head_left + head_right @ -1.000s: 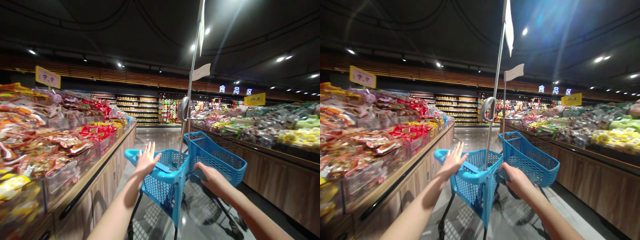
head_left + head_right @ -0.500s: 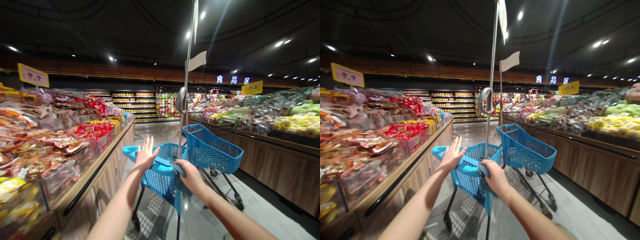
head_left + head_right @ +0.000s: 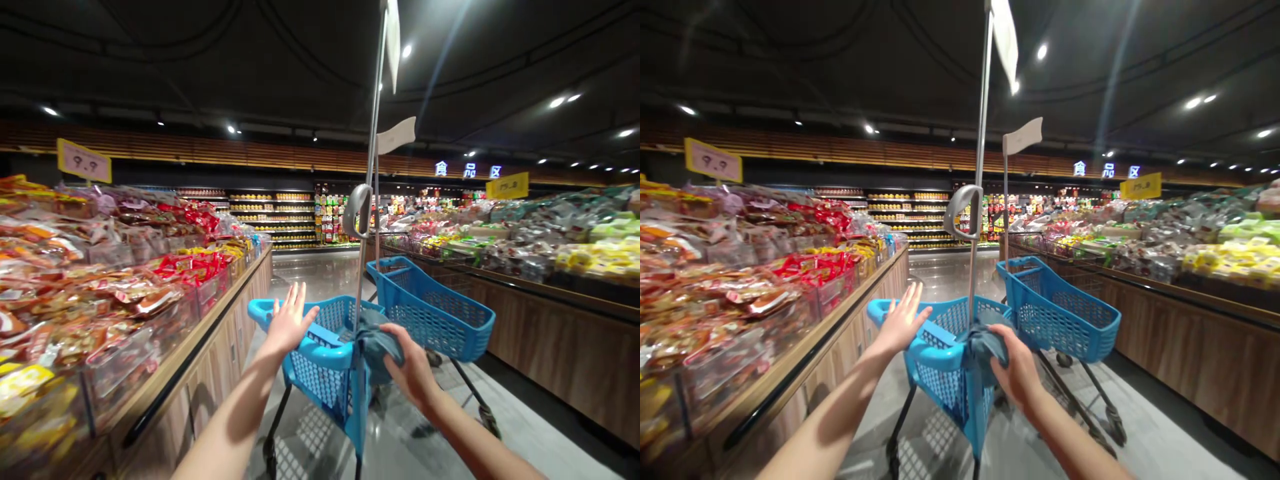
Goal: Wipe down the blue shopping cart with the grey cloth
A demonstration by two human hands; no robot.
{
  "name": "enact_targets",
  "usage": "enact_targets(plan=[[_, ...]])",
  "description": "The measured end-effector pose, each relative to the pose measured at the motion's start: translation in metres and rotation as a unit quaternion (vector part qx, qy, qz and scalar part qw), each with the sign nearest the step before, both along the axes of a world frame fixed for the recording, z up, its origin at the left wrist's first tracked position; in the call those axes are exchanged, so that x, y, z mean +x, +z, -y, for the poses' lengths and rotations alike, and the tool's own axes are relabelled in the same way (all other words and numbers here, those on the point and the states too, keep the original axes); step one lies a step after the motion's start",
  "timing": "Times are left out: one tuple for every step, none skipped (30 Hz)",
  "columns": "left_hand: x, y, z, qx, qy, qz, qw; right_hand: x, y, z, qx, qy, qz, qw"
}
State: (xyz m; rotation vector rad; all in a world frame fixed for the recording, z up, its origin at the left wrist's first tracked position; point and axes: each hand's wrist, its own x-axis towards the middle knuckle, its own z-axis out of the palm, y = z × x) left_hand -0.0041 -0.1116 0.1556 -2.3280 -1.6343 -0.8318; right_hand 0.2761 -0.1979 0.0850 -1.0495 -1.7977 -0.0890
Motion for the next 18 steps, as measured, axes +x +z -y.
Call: enact_targets(plan=[[0.003, 0.000, 0.001, 0.000, -0.001, 0.001, 1.000, -0.014, 0.001, 0.004, 0.008, 0.033, 0.022, 0.999], [0.005, 0.000, 0.003, 0.000, -0.003, 0.002, 1.000, -0.026, 0.001, 0.006, 0.011, 0.063, 0.047, 0.997], [0.006, 0.000, 0.003, 0.000, -0.005, 0.000, 1.000, -0.037, 0.001, 0.007, 0.010, 0.085, 0.071, 0.994], [0.008, 0.000, 0.004, 0.000, -0.007, -0.002, 1.000, -0.045, 0.000, 0.006, 0.009, 0.096, 0.087, 0.992], [0.008, 0.000, 0.004, -0.001, -0.009, -0.004, 1.000, -0.049, -0.001, 0.004, 0.009, 0.096, 0.095, 0.991], [0.009, 0.000, 0.005, -0.002, -0.010, -0.005, 1.000, -0.049, -0.002, 0.002, 0.008, 0.093, 0.102, 0.990], [0.009, 0.000, 0.005, -0.003, -0.011, -0.005, 1.000, -0.046, -0.004, -0.002, 0.008, 0.094, 0.112, 0.989], [0.009, 0.000, 0.005, -0.004, -0.012, -0.005, 1.000, -0.039, -0.006, -0.005, 0.007, 0.096, 0.124, 0.988], [0.009, 0.001, 0.005, -0.004, -0.012, -0.005, 1.000, -0.030, -0.009, -0.008, 0.006, 0.096, 0.134, 0.986], [0.010, 0.001, 0.006, -0.005, -0.012, -0.003, 1.000, -0.017, -0.012, -0.011, 0.000, 0.090, 0.143, 0.986], [0.010, 0.002, 0.006, -0.006, -0.012, -0.001, 1.000, -0.003, -0.016, -0.014, -0.016, 0.075, 0.149, 0.986], [0.010, 0.003, 0.006, -0.009, -0.012, 0.001, 1.000, 0.012, -0.020, -0.017, -0.045, 0.050, 0.150, 0.986], [0.010, 0.003, 0.006, -0.012, -0.011, 0.003, 1.000, 0.027, -0.024, -0.019, -0.083, 0.013, 0.143, 0.986], [0.010, 0.003, 0.005, -0.014, -0.011, 0.004, 1.000, 0.041, -0.026, -0.021, -0.123, -0.030, 0.125, 0.984], [0.010, 0.003, 0.004, -0.015, -0.011, 0.005, 1.000, 0.054, -0.027, -0.022, -0.154, -0.074, 0.095, 0.981], [0.010, 0.003, 0.003, -0.016, -0.012, 0.004, 1.000, 0.063, -0.027, -0.023, -0.169, -0.111, 0.054, 0.978], [0.011, 0.003, 0.002, -0.016, -0.012, 0.004, 1.000, 0.068, -0.025, -0.023, -0.165, -0.133, 0.007, 0.977], [0.011, 0.002, 0.001, -0.016, -0.013, 0.003, 1.000, 0.068, -0.022, -0.021, -0.148, -0.136, -0.035, 0.979]])
